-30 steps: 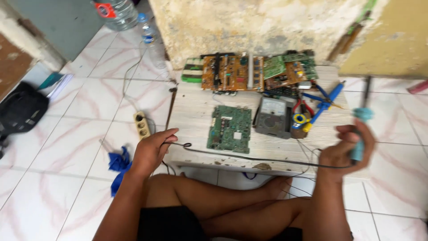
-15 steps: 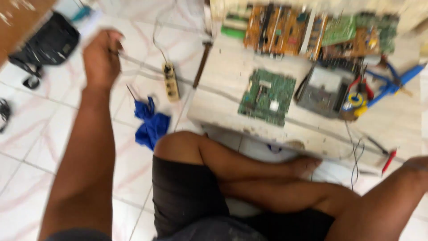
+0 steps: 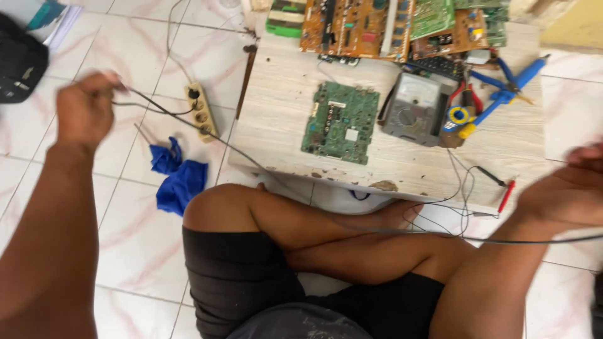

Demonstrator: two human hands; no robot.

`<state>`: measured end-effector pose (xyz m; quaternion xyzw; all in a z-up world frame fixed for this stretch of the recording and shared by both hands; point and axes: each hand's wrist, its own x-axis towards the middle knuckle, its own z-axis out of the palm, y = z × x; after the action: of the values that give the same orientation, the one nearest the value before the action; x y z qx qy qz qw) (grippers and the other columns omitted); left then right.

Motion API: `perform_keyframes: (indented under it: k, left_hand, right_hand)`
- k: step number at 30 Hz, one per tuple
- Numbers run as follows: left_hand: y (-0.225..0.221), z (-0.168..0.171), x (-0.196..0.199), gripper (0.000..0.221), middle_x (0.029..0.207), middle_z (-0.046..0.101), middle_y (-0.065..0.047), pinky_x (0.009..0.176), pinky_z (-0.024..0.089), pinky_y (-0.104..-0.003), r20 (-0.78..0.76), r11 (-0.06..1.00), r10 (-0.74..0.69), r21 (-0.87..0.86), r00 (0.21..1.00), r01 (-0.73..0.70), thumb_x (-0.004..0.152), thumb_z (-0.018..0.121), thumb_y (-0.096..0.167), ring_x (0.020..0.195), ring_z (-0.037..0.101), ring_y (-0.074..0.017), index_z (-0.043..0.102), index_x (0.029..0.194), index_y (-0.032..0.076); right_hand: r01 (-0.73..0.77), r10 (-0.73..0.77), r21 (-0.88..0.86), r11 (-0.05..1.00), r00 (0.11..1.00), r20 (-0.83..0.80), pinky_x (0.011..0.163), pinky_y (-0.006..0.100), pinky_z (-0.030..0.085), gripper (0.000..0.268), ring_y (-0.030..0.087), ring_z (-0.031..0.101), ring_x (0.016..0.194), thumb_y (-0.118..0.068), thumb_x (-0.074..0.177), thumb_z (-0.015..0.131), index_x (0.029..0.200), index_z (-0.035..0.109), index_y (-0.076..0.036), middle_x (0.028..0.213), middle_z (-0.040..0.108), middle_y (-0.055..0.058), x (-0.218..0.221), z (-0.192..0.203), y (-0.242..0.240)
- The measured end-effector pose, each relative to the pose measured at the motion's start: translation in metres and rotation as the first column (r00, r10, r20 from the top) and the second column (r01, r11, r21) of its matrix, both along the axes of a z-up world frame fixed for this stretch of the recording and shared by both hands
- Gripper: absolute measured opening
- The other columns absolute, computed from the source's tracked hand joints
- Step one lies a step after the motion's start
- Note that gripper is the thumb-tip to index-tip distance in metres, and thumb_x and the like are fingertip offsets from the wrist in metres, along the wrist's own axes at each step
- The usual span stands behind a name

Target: Testing and repairing electronic circuit boards using a multimeter and a soldering iron.

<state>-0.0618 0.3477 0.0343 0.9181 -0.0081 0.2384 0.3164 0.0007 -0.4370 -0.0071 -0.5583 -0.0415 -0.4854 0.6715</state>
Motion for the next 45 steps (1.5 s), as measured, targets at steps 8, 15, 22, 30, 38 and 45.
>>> perform_keyframes:
  k: [8, 15, 22, 30, 38, 45]
  left_hand:
    - [-0.093, -0.058, 0.027, 0.035, 0.123, 0.071, -0.011, 0.104, 0.040, -0.057, -0.532, 0.870, 0.070, 0.446, 0.844, 0.208, 0.084, 0.070, 0.040, 0.122, 0.061, -0.0358, 0.074, 0.115, 0.024]
    - [-0.172, -0.043, 0.058, 0.070, 0.122, 0.062, -0.020, 0.091, 0.055, -0.050, -0.564, 0.823, 0.135, 0.522, 0.814, 0.225, 0.073, 0.068, 0.055, 0.108, 0.063, -0.0419, 0.062, 0.128, 0.013]
    - [-0.271, 0.047, 0.075, 0.025, 0.103, 0.070, -0.002, 0.082, 0.054, -0.037, -0.066, 0.993, -0.071, 0.093, 0.995, 0.077, 0.093, 0.069, 0.037, 0.092, 0.067, -0.0230, 0.075, 0.099, 0.013]
    - [-0.280, -0.042, 0.078, 0.041, 0.129, 0.054, -0.010, 0.098, 0.051, -0.037, 0.189, 0.927, -0.117, -0.332, 0.975, 0.175, 0.092, 0.072, 0.009, 0.116, 0.058, -0.0250, 0.060, 0.131, 0.007]
    - [-0.296, -0.026, 0.090, 0.015, 0.092, 0.064, -0.006, 0.061, 0.048, -0.028, 0.323, 0.937, -0.162, -0.247, 0.932, 0.248, 0.091, 0.074, 0.016, 0.072, 0.057, -0.0158, 0.067, 0.100, 0.006]
    - [-0.311, -0.025, 0.091, 0.037, 0.145, 0.046, -0.018, 0.112, 0.043, -0.048, 0.387, 0.941, -0.294, -0.044, 0.874, 0.336, 0.090, 0.076, 0.026, 0.135, 0.048, -0.0353, 0.071, 0.126, 0.016]
  right_hand:
    - [-0.389, 0.392, 0.291, 0.874, 0.919, 0.052, 0.070, 0.023, 0.052, 0.027, 0.017, 0.064, 0.077, -0.011, 0.100, 0.070, 0.124, 0.059, -0.009, 0.093, 0.066, 0.014, -0.030, 0.031, 0.145]
    - [-0.540, 0.634, 0.587, 0.603, 0.771, 0.059, 0.066, 0.023, 0.049, 0.011, 0.015, 0.063, 0.081, -0.012, 0.100, 0.063, 0.108, 0.062, -0.005, 0.092, 0.068, 0.011, -0.036, 0.024, 0.179]
    - [-0.649, 0.703, 0.534, 0.542, 0.698, 0.135, 0.064, 0.027, 0.047, 0.009, 0.014, 0.060, 0.069, -0.013, 0.098, 0.061, 0.095, 0.053, -0.010, 0.081, 0.067, 0.009, -0.022, 0.019, 0.194]
    - [-0.398, 0.345, -0.201, 0.895, 0.904, -0.252, 0.069, 0.031, 0.060, 0.018, 0.021, 0.070, 0.075, -0.003, 0.093, 0.063, 0.110, 0.058, 0.001, 0.093, 0.070, 0.017, -0.033, -0.013, 0.197]
    - [-0.640, 0.686, 0.297, 0.708, 0.724, -0.075, 0.072, 0.034, 0.050, 0.021, 0.021, 0.063, 0.084, -0.006, 0.099, 0.060, 0.120, 0.057, -0.002, 0.101, 0.067, 0.019, -0.008, -0.021, 0.198]
    - [-0.682, 0.732, 0.397, 0.615, 0.680, 0.033, 0.068, 0.034, 0.046, 0.022, 0.020, 0.060, 0.077, -0.022, 0.107, 0.059, 0.118, 0.063, -0.004, 0.093, 0.070, 0.017, -0.007, -0.019, 0.205]
